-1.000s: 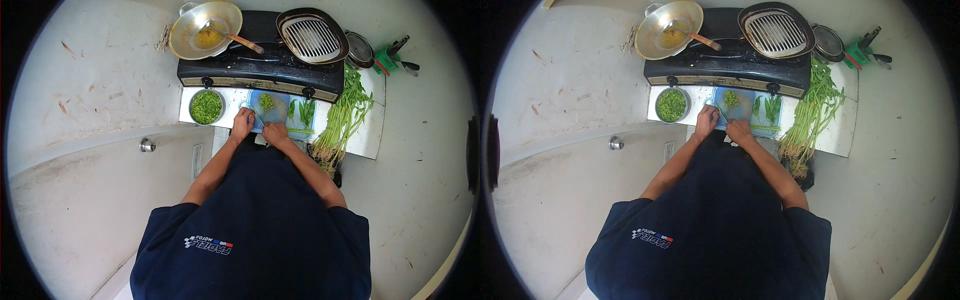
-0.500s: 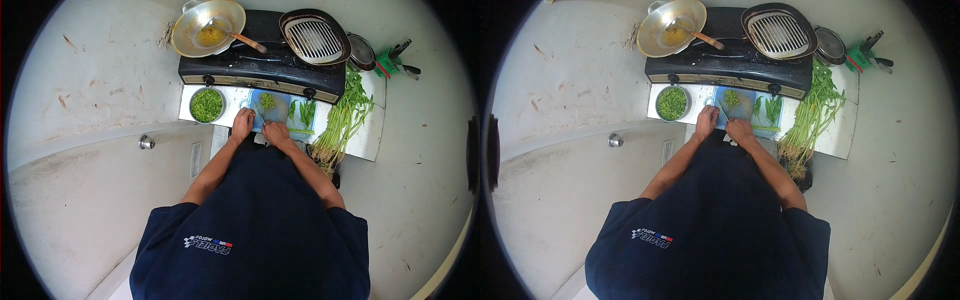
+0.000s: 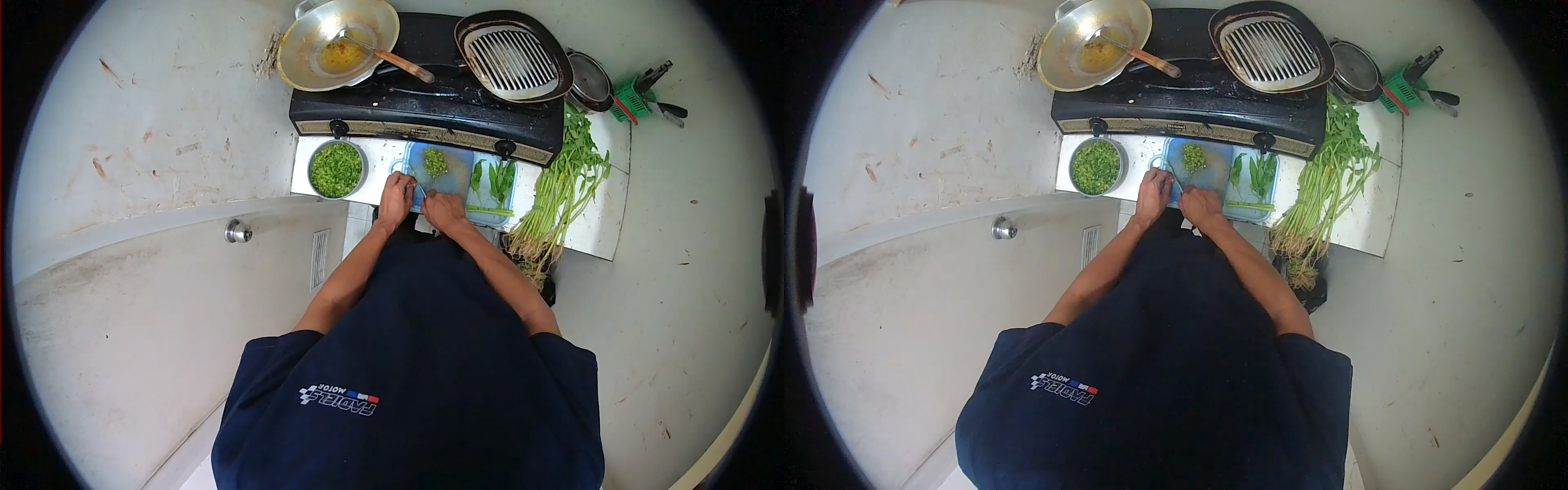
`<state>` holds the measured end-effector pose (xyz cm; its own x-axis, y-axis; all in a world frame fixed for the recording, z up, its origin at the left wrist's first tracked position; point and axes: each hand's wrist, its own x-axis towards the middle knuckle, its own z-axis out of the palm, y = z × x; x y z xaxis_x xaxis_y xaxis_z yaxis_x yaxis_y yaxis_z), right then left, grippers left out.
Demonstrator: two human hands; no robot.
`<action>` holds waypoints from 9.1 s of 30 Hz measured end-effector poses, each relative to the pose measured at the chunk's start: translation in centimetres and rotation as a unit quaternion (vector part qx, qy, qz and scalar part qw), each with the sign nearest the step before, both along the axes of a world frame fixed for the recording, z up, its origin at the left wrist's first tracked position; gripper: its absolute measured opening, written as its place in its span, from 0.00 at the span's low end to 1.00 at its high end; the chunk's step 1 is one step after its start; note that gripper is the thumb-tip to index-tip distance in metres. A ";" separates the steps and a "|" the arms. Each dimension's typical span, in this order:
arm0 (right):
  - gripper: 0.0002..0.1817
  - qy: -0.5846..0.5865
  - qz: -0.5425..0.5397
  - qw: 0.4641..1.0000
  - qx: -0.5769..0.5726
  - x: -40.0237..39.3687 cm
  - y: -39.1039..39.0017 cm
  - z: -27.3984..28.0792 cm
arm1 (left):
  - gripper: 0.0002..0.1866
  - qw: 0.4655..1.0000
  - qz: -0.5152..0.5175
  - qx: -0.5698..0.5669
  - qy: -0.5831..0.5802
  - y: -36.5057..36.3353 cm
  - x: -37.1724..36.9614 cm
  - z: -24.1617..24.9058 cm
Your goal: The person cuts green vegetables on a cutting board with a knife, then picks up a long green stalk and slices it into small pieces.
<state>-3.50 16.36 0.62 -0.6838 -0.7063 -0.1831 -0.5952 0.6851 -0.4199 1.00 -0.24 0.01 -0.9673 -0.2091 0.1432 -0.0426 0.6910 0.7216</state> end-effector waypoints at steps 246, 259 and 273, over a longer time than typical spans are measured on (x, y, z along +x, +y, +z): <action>0.15 -0.025 0.003 1.000 0.018 0.1 -0.5 0.1 | 0.03 0.996 0.002 -0.084 -0.023 0.5 0.4 0.3; 0.14 0.007 0.000 1.000 0.005 0.5 0.5 -0.4 | 0.03 0.991 -0.009 -0.130 -0.009 0.5 0.4 0.0; 0.13 -0.009 -0.004 1.000 0.004 0.8 0.4 0.1 | 0.02 0.994 0.003 -0.106 -0.022 0.5 0.6 0.2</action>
<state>-2.70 16.77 0.71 -0.6855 -0.6999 -0.2008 -0.5826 0.6926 -0.4252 1.56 0.30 0.19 -0.9724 -0.1853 0.1420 -0.0762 0.8269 0.5571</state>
